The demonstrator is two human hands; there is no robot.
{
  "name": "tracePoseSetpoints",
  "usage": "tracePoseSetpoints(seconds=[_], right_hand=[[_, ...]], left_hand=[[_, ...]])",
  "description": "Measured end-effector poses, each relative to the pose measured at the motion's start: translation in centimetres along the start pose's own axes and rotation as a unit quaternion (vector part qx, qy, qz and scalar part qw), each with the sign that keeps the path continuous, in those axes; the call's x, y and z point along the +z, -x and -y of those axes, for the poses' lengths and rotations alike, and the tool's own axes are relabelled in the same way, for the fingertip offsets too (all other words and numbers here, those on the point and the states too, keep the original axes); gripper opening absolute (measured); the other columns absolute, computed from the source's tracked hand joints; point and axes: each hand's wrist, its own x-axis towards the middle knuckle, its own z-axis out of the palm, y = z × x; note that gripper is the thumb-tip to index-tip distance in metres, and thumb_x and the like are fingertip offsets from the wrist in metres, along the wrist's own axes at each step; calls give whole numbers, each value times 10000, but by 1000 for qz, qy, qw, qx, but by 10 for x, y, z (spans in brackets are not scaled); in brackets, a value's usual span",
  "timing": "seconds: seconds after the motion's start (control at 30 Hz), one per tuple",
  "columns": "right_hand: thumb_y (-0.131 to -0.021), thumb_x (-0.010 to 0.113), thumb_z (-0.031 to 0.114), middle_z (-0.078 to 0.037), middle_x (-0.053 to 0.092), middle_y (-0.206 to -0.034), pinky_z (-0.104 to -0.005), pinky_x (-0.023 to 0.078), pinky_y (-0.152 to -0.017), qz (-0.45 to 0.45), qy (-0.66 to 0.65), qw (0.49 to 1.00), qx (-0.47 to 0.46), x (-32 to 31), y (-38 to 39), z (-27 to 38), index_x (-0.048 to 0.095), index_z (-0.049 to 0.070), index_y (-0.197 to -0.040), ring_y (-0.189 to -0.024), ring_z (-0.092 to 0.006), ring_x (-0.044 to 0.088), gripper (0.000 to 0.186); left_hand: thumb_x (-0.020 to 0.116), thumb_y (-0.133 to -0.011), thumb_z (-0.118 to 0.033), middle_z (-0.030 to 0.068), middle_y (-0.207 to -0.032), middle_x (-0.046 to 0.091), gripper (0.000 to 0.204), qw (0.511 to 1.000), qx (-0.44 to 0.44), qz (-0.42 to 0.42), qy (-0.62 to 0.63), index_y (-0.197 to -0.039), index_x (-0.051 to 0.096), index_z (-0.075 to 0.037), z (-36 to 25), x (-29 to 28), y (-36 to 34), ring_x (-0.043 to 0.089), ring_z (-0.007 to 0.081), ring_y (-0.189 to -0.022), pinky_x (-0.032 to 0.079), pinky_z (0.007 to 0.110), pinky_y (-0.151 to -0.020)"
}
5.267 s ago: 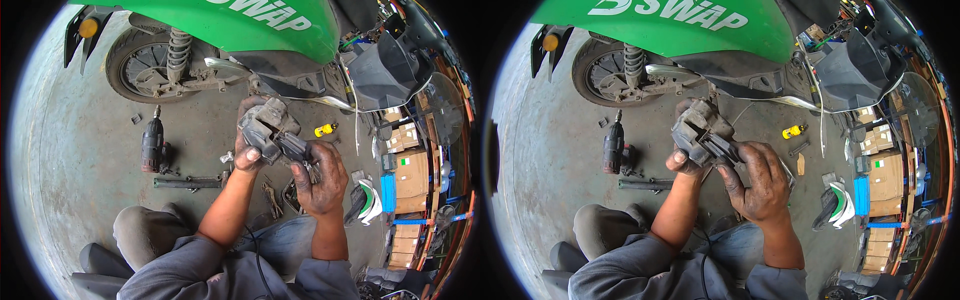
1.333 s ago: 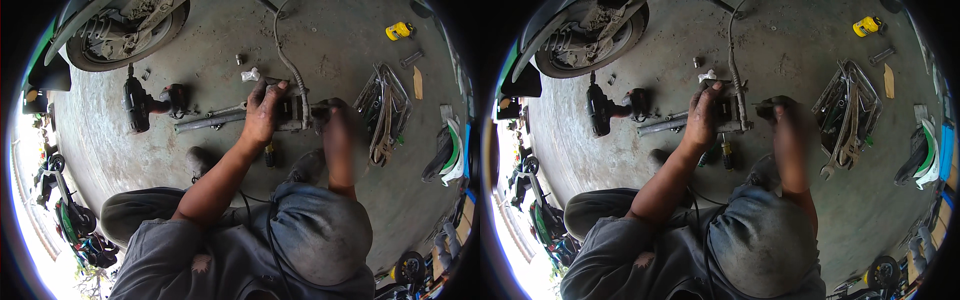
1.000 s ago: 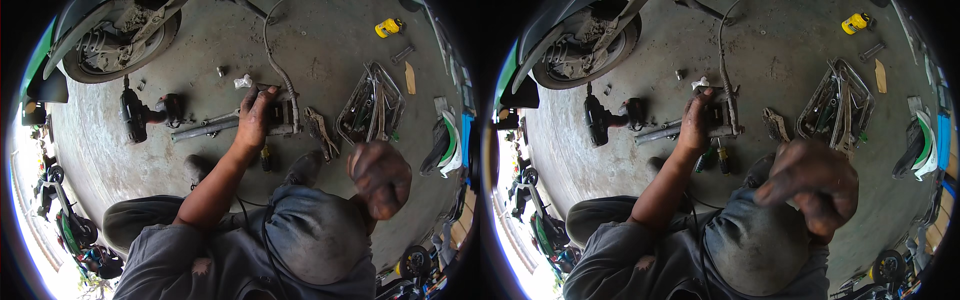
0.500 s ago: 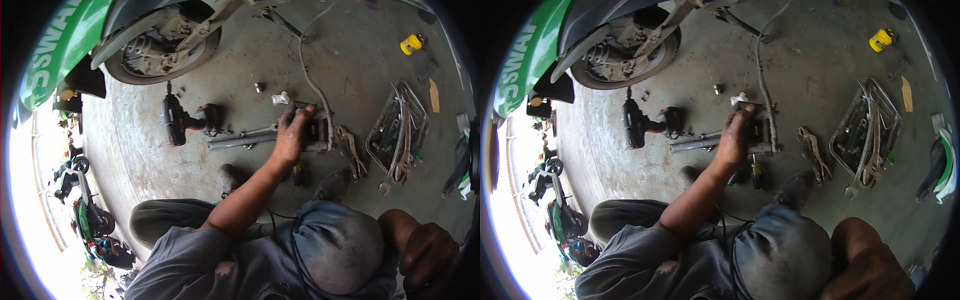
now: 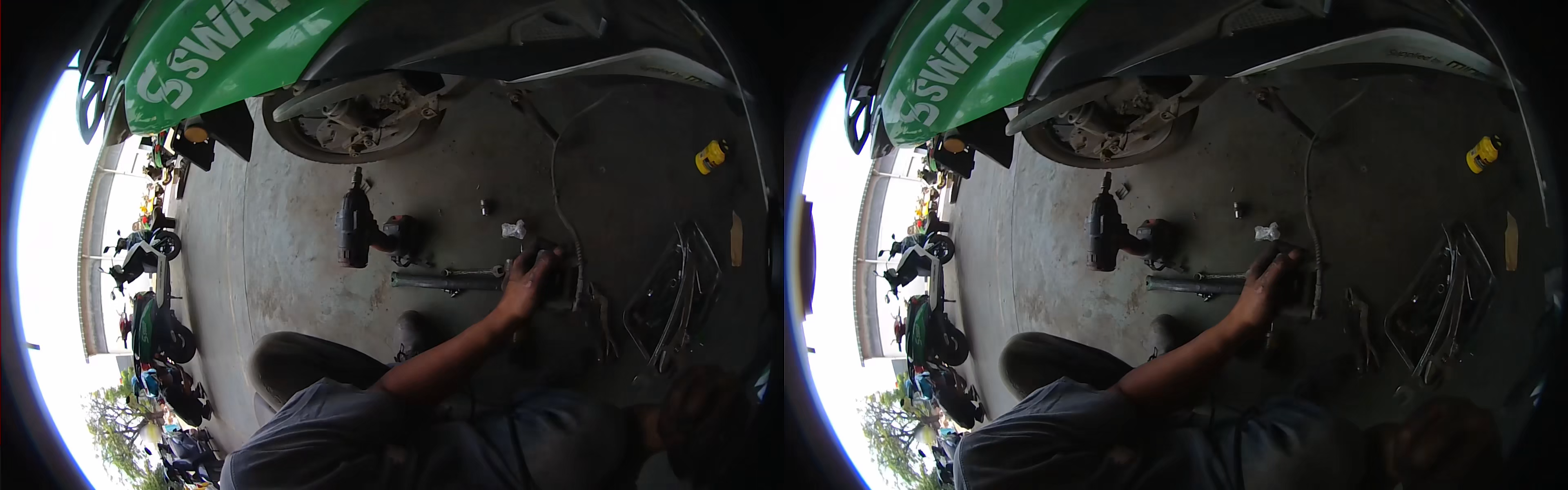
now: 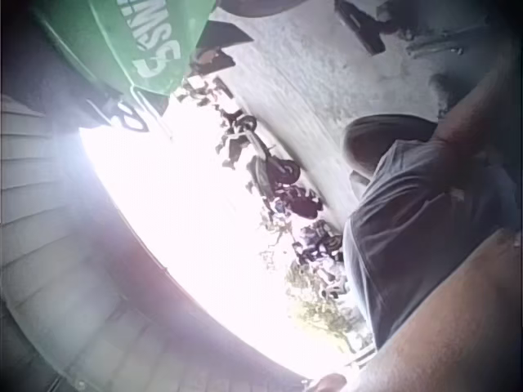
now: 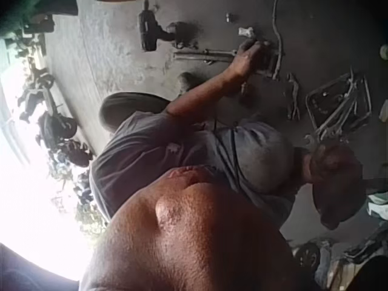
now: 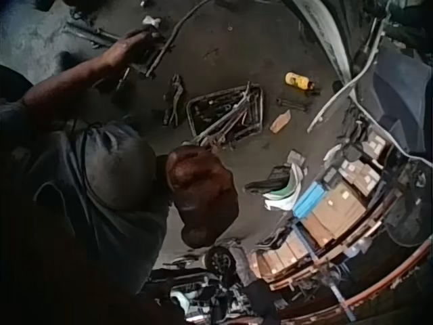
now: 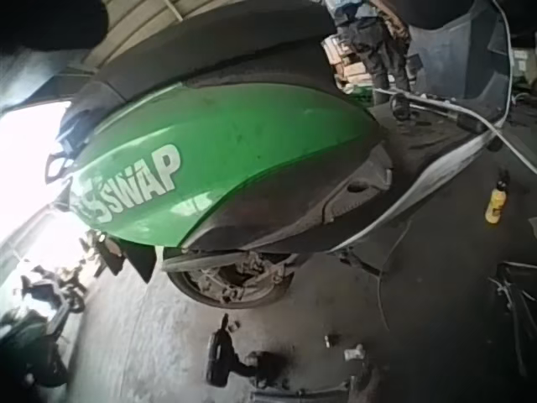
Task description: The person removes a brake caliper from a motorcycle using a power tool, then cleans the caliper housing and brake pads with a wire brush and screwdriver by hand.
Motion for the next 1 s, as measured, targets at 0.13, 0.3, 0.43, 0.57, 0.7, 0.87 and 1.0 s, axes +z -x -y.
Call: tracePoseSetpoints(seconds=[0.13,0.3,0.43,0.57,0.7,0.87,1.0], right_hand=[[-859,575,320,-90,608,-996,-407,418,-742,120,-85,985,93,6,-3,-49,579,114,-1008,-804,-229,561,254],[-874,540,293,-75,579,-945,-360,403,-709,144,-65,980,118,5,3,-16,556,81,-1001,-774,-190,523,248],[-885,513,272,-63,555,-903,-322,391,-682,130,-45,982,126,-5,2,-15,538,55,-996,-751,-158,493,245],[-897,485,251,-51,531,-862,-285,379,-656,-80,38,978,190,-30,19,-51,520,28,-990,-728,-127,463,244],[-917,469,196,-47,533,-864,-250,392,-685,-374,283,801,372,-32,51,-109,524,5,-993,-759,-102,475,213],[-924,523,61,-57,589,-970,-247,451,-801,-383,187,843,329,-31,98,-161,546,29,-1035,-895,-92,555,118],[-897,565,3,-58,589,-968,-234,466,-785,-416,212,833,296,-24,98,-170,538,28,-1036,-848,-96,568,144]], left_hand=[[525,-919,-378,19,-811,529,358,998,-45,-19,29,-1032,583,-44,6,-34,5,511,115,-743,440,278,-682],[540,-906,-398,18,-816,523,443,987,-112,-1,112,-1133,554,-19,10,-1,0,514,118,-766,442,280,-721],[529,-907,-410,46,-878,557,504,988,-112,7,107,-1178,529,14,15,6,0,542,141,-818,446,292,-784],[463,-920,-421,64,-931,595,438,968,-118,31,221,-1125,556,-46,-1,-12,-5,591,190,-829,493,345,-728],[438,-915,-399,52,-906,607,375,928,-197,57,312,-1074,571,-86,11,-6,-12,595,207,-824,499,377,-715],[463,-901,-340,68,-959,612,342,926,-235,80,285,-1091,560,-73,28,-15,-7,599,217,-879,495,408,-798],[439,-900,-315,98,-994,612,388,915,-297,114,247,-1160,536,-44,29,-11,-4,598,258,-875,496,431,-811]])
